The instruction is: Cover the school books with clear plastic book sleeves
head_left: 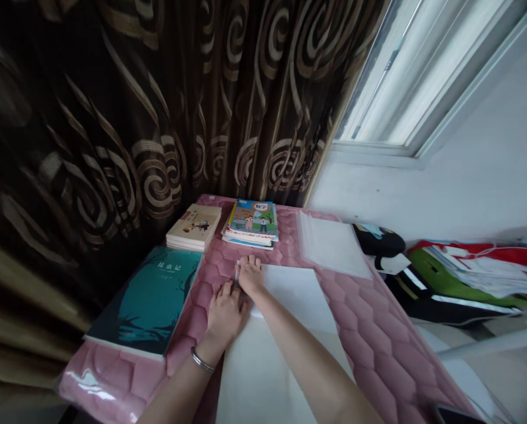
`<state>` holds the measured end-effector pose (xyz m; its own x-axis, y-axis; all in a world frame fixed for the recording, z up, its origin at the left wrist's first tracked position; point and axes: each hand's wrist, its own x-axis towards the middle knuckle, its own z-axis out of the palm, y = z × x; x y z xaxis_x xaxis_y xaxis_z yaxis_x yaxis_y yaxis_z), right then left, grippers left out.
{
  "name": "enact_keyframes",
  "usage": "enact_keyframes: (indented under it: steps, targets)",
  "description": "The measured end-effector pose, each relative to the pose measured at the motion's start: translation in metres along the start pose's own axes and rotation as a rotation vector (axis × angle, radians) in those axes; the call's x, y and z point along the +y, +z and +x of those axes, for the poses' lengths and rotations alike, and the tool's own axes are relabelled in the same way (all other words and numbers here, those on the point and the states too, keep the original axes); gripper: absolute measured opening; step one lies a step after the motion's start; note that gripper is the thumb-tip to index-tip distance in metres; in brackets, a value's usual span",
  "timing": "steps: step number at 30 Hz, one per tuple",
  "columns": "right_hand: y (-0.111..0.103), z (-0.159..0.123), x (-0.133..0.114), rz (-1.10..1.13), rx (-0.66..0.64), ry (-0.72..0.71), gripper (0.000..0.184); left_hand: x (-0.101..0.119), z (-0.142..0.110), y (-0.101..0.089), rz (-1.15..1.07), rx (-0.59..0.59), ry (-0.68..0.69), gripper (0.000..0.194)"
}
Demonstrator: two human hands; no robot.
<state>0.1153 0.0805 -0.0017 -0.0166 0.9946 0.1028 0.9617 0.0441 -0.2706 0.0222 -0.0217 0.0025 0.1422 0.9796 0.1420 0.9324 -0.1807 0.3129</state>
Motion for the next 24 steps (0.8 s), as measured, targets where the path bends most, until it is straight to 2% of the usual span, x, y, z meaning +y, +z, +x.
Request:
enact_keyframes:
  steps: [3, 6, 9, 14, 17, 20, 22, 24]
  targets:
    - [-0.001, -0.019, 0.022, 0.014, -0.084, -0.148, 0.047, 0.000, 0.000, 0.000, 0.007, 0.024, 0.007, 0.038]
    - [-0.006, -0.040, 0.061, 0.004, -0.192, -0.277, 0.055, -0.001, 0.000, 0.001, 0.000, 0.047, 0.025, 0.038]
    - [-0.015, -0.062, 0.108, -0.022, -0.242, -0.211, 0.063, -0.001, 0.001, 0.001, 0.005, 0.056, 0.027, 0.037]
    - [-0.034, -0.093, 0.173, -0.078, -0.215, -0.070, 0.067, -0.001, 0.002, 0.001, 0.041, 0.070, 0.044, 0.037]
    - [-0.039, -0.103, 0.189, -0.096, -0.194, -0.050, 0.068, -0.001, 0.002, 0.000, 0.093, 0.071, 0.073, 0.038]
    - [-0.036, -0.105, 0.190, -0.095, -0.153, -0.058, 0.066, 0.006, 0.002, -0.001, 0.186, 0.070, 0.045, 0.040]
    - [-0.033, -0.105, 0.189, -0.089, -0.127, -0.061, 0.063, 0.020, 0.002, 0.001, 0.235, 0.046, 0.030, 0.043]
    - [-0.030, -0.104, 0.188, -0.083, -0.097, -0.071, 0.060, 0.044, 0.003, 0.007, 0.235, -0.005, 0.085, 0.046]
